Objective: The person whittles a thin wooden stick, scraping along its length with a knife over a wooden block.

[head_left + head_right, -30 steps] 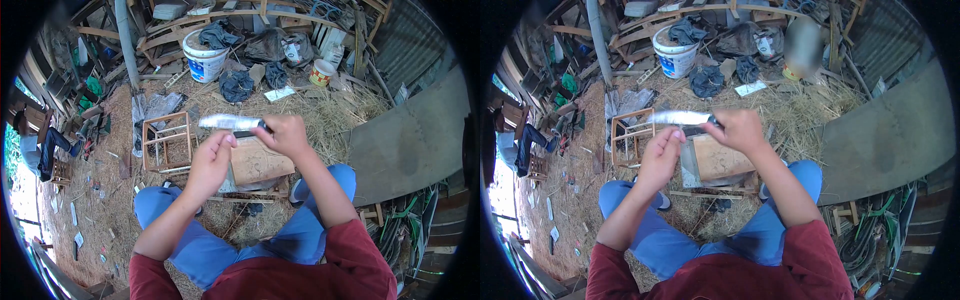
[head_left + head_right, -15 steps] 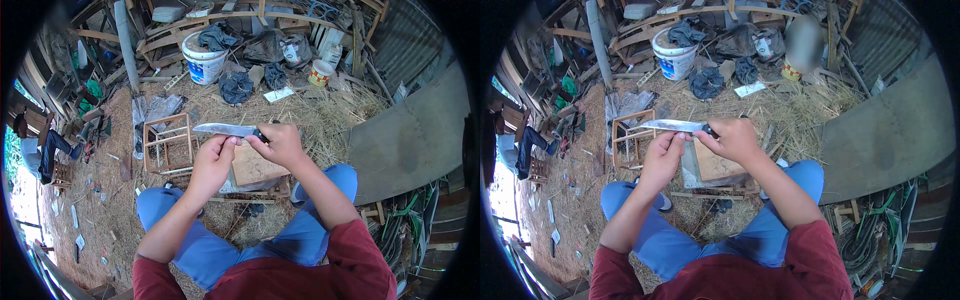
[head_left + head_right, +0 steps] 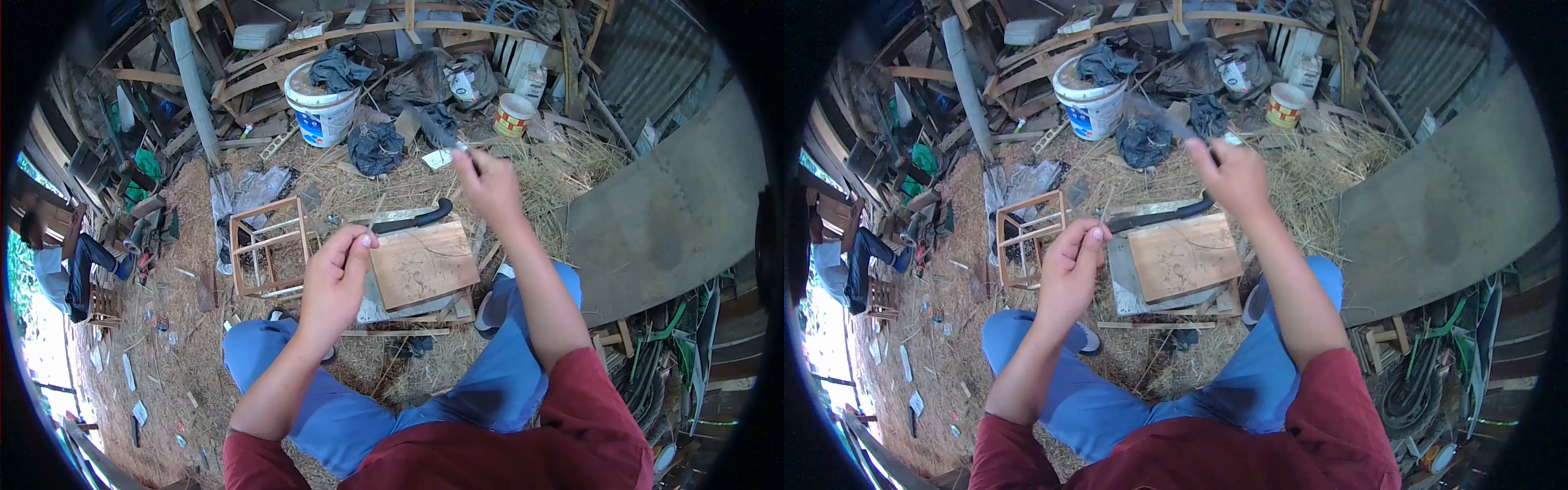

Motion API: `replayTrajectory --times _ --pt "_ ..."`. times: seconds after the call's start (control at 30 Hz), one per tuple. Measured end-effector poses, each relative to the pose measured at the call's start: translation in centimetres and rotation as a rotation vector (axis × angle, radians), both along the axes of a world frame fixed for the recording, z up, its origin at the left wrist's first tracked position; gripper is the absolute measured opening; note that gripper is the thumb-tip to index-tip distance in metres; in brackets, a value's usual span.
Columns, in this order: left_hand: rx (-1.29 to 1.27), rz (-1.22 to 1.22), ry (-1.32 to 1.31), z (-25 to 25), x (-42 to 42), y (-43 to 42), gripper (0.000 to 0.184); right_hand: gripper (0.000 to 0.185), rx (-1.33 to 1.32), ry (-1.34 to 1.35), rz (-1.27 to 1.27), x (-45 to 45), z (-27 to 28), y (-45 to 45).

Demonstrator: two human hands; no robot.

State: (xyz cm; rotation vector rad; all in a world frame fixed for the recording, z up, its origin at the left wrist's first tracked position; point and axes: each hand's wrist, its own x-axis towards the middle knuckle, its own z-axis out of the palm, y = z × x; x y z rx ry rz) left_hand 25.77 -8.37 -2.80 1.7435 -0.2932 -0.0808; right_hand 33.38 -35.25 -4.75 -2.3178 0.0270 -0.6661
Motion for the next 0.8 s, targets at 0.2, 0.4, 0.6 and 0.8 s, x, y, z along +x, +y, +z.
replayTrajectory --times 0.2,0.4,0.6,0.8 --pt "-0.041 0.034 0.077 -1.1 1.0 -0.2 0.019 0.045 -0.219 -0.167 0.314 -4.1 -1.3 5.9" --pt "0.111 0.078 -0.008 -1.6 1.0 -0.2 0.023 0.046 -0.31 -0.194 0.392 -3.9 -1.4 6.4" --pt "0.045 0.05 -0.01 -1.3 0.5 -0.7 0.022 0.048 -0.36 -0.243 0.352 -3.4 -1.6 5.4" --pt "-0.003 0.021 0.087 -1.1 1.5 -0.6 0.02 0.047 -0.348 -0.189 0.249 -2.6 -1.7 5.1"
